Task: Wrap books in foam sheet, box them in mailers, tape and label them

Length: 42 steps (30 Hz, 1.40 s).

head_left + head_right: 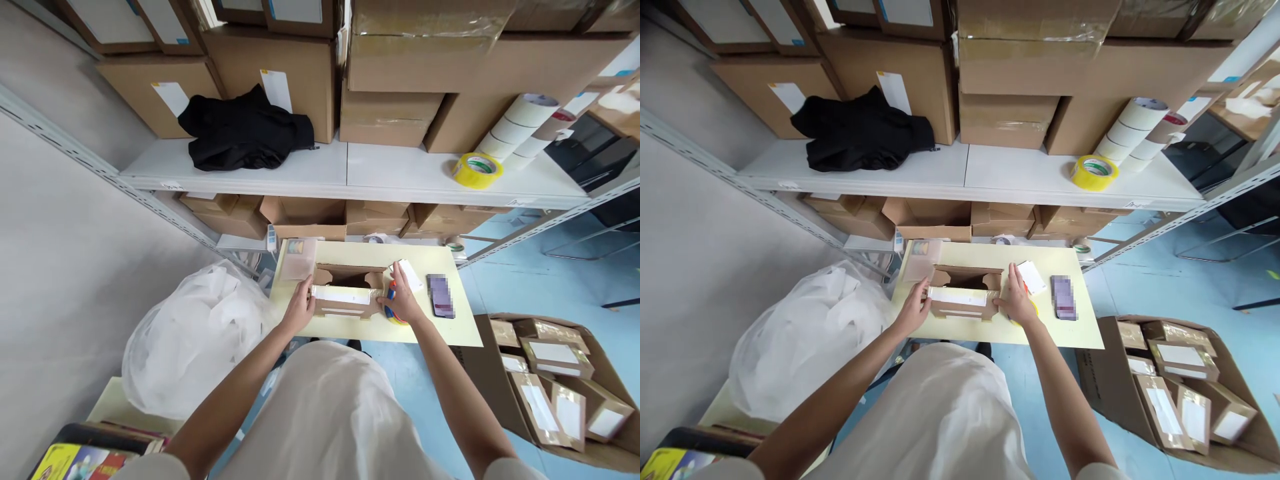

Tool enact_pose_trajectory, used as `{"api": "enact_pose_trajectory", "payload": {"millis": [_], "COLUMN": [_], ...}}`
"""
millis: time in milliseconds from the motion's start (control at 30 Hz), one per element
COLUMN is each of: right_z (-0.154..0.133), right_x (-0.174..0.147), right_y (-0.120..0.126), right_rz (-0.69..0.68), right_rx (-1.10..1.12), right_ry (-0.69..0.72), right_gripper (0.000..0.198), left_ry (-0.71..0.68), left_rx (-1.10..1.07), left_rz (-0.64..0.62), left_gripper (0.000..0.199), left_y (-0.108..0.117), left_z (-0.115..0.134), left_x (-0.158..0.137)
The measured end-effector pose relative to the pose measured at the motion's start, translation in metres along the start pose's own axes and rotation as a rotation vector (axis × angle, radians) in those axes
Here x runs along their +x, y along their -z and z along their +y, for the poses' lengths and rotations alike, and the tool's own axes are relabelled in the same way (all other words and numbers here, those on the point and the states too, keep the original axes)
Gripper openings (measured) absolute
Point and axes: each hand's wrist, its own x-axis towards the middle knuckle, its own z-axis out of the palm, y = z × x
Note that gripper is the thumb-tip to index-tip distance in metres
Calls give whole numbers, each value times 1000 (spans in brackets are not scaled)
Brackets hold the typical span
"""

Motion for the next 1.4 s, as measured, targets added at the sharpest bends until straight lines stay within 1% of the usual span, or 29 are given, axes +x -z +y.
{"api": "enact_pose_trajectory", "payload": {"millis": [33, 67, 100, 167, 233, 300, 333, 400, 467, 533, 567, 633, 700, 800, 867, 967, 1033, 1133, 1200, 1267, 1300, 1333, 1400], "right_z": [-2, -5, -7, -10, -13, -15, -16, -20, -25, -28, -29, -28, -26, -24, -22, -18, -12, -5, -2, -1, 0, 1, 6], "right_x": [5, 10, 13, 13, 7, -1, -5, -10, -15, -20, -22, -28, -32, -28, -21, -17, -25, -44, -52, -50, -46, -40, -26], "right_y": [5, 9, 11, 13, 8, 0, -5, -14, -21, -25, -26, -26, -26, -27, -28, -29, -32, -37, -40, -41, -40, -39, -35], "right_rz": [-57, -105, -142, -195, -208, -195, -181, -148, -119, -91, -80, -77, -100, -178, -214, -215, -208, -219, -228, -232, -236, -245, -279], "right_rx": [7, 13, 8, -48, -103, -136, -144, -148, -152, -176, -195, -234, -263, -280, -272, -233, -209, -178, -155, -143, -143, -143, -138], "right_ry": [14, 31, 53, 118, 172, 193, 186, 144, 80, 12, -18, -53, -48, -2, -13, -50, -53, -43, -37, -42, -51, -63, -98], "right_gripper": [102, 103, 100, 87, 72, 61, 59, 57, 56, 57, 57, 60, 70, 86, 88, 88, 89, 87, 84, 83, 83, 84, 85], "left_ry": [15, 41, 73, 140, 188, 220, 222, 179, 89, -9, -51, -121, -160, -165, -156, -153, -143, -108, -88, -76, -74, -73, -76], "left_rx": [-29, -64, -104, -196, -273, -300, -283, -177, -14, 127, 176, 250, 322, 395, 393, 338, 298, 261, 254, 271, 289, 311, 354], "left_rz": [13, 25, 34, 37, 13, -13, -23, -25, -43, -131, -194, -303, -338, -345, -361, -368, -357, -342, -345, -344, -339, -336, -339], "left_gripper": [58, 62, 65, 74, 80, 78, 74, 64, 58, 60, 64, 79, 91, 92, 91, 93, 92, 85, 91, 102, 105, 103, 91], "left_y": [-1, -2, -3, -5, -6, -7, -6, -3, 1, 2, 2, -3, -9, -17, -19, -18, -16, -14, -14, -17, -18, -21, -25], "left_z": [-1, -2, -4, -7, -9, -10, -10, -6, 2, 10, 14, 19, 17, 5, -4, -12, -11, -7, -5, -5, -5, -6, -8], "left_x": [0, -1, -1, -4, -8, -11, -12, -10, -6, -2, 0, 1, 3, 8, 14, 18, 14, -2, -9, -9, -5, 0, 13]}}
